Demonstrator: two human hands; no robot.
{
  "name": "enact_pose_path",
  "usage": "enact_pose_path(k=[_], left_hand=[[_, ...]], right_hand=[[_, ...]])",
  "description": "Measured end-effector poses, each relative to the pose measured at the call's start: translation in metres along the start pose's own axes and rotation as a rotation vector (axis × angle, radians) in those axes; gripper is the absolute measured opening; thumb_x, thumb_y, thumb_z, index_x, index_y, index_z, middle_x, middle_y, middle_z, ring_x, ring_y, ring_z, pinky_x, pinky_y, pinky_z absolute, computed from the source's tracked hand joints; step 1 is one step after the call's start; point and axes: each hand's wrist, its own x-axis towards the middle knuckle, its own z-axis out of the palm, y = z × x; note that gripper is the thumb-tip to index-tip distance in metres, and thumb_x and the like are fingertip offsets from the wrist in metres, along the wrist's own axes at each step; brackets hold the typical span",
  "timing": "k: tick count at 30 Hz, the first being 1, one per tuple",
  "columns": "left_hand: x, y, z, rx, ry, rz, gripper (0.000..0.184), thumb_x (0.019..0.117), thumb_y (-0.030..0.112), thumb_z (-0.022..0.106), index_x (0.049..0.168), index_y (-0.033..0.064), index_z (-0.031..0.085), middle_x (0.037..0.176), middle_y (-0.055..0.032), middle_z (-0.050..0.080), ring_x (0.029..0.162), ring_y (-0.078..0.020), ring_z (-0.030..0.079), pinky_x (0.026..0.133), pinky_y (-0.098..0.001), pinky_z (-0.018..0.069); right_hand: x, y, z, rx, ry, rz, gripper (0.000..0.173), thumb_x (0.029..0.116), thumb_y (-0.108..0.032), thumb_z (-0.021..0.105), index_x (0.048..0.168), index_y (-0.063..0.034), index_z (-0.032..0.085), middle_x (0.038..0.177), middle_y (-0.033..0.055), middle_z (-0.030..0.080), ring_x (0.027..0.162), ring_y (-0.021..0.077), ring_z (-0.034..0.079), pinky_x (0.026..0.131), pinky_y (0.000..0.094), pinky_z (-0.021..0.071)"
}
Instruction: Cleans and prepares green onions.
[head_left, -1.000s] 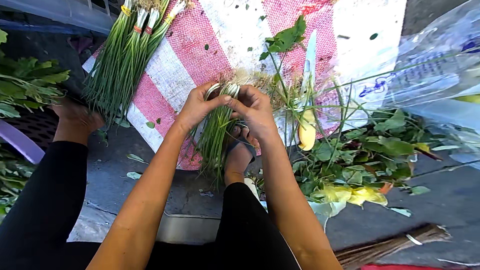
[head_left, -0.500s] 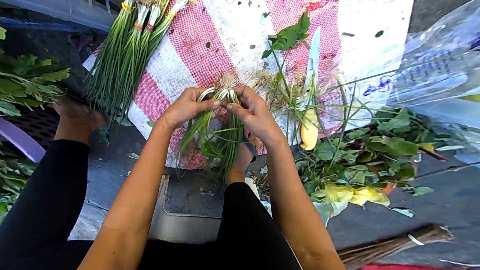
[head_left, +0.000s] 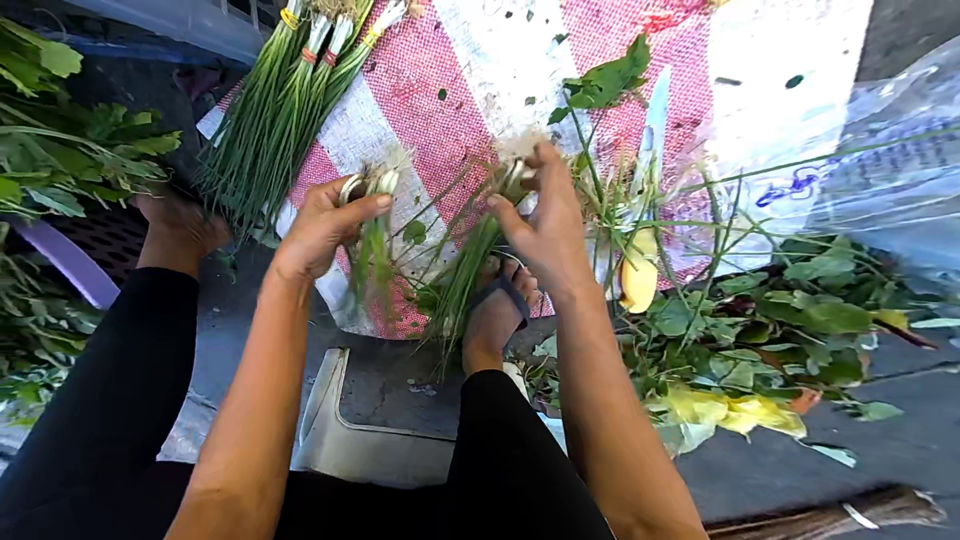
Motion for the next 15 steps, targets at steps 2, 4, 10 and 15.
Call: enact_pose_path(k=[2, 4, 10, 15], left_hand=[[0.003, 0.003, 0.02, -0.064, 0.111, 0.004, 0.008, 0.0955, 0.009, 0.068, 0.103, 0.0097, 0.068, 0.085, 0.0036, 0.07, 0.061, 0.0005, 0.057, 0.049, -0.0154, 0.0445], [0.01, 0.008, 0.034, -0.085, 0.187, 0.026, 0.01, 0.0951, 0.012, 0.071, 0.104, 0.009, 0.067, 0.086, 0.002, 0.07, 0.062, -0.0003, 0.057, 0.048, -0.0156, 0.0421], [0.004, 0.04, 0.058, -0.001, 0.215, 0.164, 0.02, 0.0949, 0.015, 0.072, 0.109, 0.0051, 0.062, 0.091, -0.0014, 0.068, 0.078, -0.0053, 0.064, 0.066, -0.022, 0.0531], [-0.023, 0.069, 0.055, 0.163, 0.161, 0.249, 0.033, 0.0964, 0.025, 0.07, 0.119, 0.0034, 0.061, 0.094, -0.0047, 0.072, 0.082, -0.01, 0.067, 0.074, -0.0299, 0.0545]], right_hand=[[-0.01, -0.018, -0.003, -0.131, 0.05, -0.063, 0.071, 0.098, -0.02, 0.062, 0.16, -0.0066, 0.03, 0.155, 0.0242, 0.041, 0.132, 0.0395, 0.052, 0.097, 0.0547, 0.0507], [-0.014, -0.033, -0.004, 0.003, -0.033, -0.143, 0.065, 0.0925, -0.011, 0.059, 0.155, -0.0083, 0.04, 0.154, 0.0156, 0.046, 0.134, 0.0301, 0.053, 0.096, 0.0482, 0.0545], [-0.023, -0.061, 0.013, 0.369, -0.264, -0.212, 0.051, 0.0949, -0.011, 0.06, 0.146, -0.0102, 0.054, 0.144, 0.0071, 0.059, 0.122, 0.0162, 0.063, 0.093, 0.0352, 0.0576], [-0.035, -0.095, 0.0, 0.307, -0.094, -0.297, 0.018, 0.1006, -0.01, 0.064, 0.117, -0.0052, 0.071, 0.107, 0.0048, 0.074, 0.087, 0.0064, 0.071, 0.078, 0.0233, 0.0604]])
